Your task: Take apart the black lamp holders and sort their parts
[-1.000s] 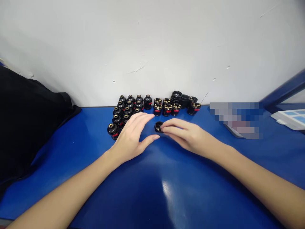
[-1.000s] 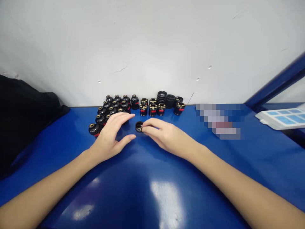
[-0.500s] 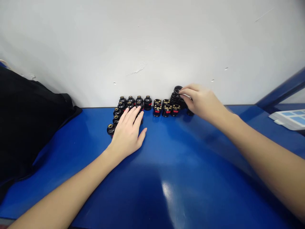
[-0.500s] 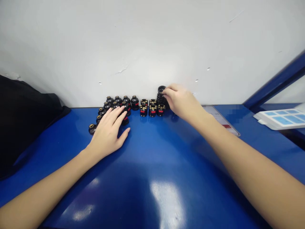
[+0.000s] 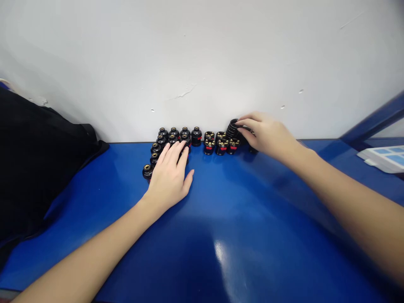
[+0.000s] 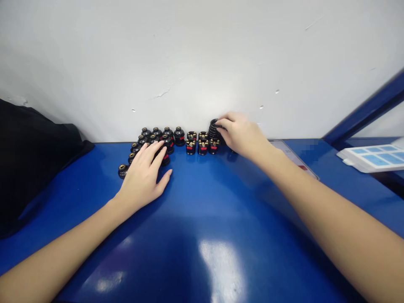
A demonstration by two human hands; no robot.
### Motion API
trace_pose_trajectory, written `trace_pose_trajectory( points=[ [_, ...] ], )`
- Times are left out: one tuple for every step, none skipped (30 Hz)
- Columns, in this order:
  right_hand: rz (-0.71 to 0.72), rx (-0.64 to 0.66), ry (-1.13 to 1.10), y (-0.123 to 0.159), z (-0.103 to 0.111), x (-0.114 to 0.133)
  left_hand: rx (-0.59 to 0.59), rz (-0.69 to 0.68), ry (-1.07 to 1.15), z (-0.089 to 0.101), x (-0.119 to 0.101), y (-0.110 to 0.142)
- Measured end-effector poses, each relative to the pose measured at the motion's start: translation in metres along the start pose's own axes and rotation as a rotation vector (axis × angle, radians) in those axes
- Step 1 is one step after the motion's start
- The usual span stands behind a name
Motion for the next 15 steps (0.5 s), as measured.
trace_pose_trajectory(
  points=[
    [-0.004,-0.024,-0.01,0.0,0.001,0.003,-0.002,-0.001,-0.003,0.0,0.0,0.0],
    [-0.003,-0.051,-0.022,-0.001,0.002,0.008,-0.003,-0.002,-0.004,0.0,0.0,0.0],
    [0.004,-0.076,-0.037,-0.002,0.003,0.013,-0.005,-0.002,-0.005,0.0,0.0,0.0],
    [0.023,-0.093,-0.055,-0.004,0.003,0.019,-0.006,-0.001,-0.005,0.0,0.0,0.0],
    [0.052,-0.093,-0.075,-0.005,0.002,0.027,-0.006,-0.001,-0.005,0.0,0.0,0.0],
    [0.088,-0.082,-0.095,-0.007,0.001,0.034,-0.005,-0.001,-0.006,0.0,0.0,-0.001],
    [0.139,-0.054,-0.113,-0.009,-0.002,0.043,-0.002,-0.001,-0.006,0.0,-0.001,-0.001],
    [0.185,-0.019,-0.127,-0.012,-0.006,0.051,-0.001,-0.002,-0.007,0.0,-0.001,-0.001],
    [0.228,0.017,-0.127,-0.014,-0.01,0.059,0.0,0.0,-0.006,0.0,-0.001,-0.001],
    [0.265,0.046,-0.112,-0.016,-0.014,0.066,-0.001,0.002,-0.004,0.0,-0.001,-0.001],
    [0.293,0.062,-0.091,-0.018,-0.019,0.073,-0.001,0.005,0.0,0.0,-0.001,-0.001],
    [0.313,0.069,-0.063,-0.021,-0.023,0.078,0.0,0.008,0.005,0.0,-0.001,-0.001],
    [0.328,0.077,-0.033,-0.023,-0.028,0.083,0.001,0.01,0.009,0.0,-0.001,-0.001],
    [0.339,0.085,-0.004,-0.025,-0.031,0.086,0.005,0.01,0.012,0.0,-0.001,-0.001],
    [0.344,0.097,0.021,-0.028,-0.034,0.089,0.008,0.009,0.011,0.0,-0.001,-0.001]
  ],
)
Point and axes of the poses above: each hand's wrist, its own y-axis away from the middle knuckle, its own z-axis out of the back of the hand, x = y × z, the point moved 1 cm from there along -y, towards the middle knuckle, and after that the axes turned 8 degrees about -z, right-handed, at the moved point
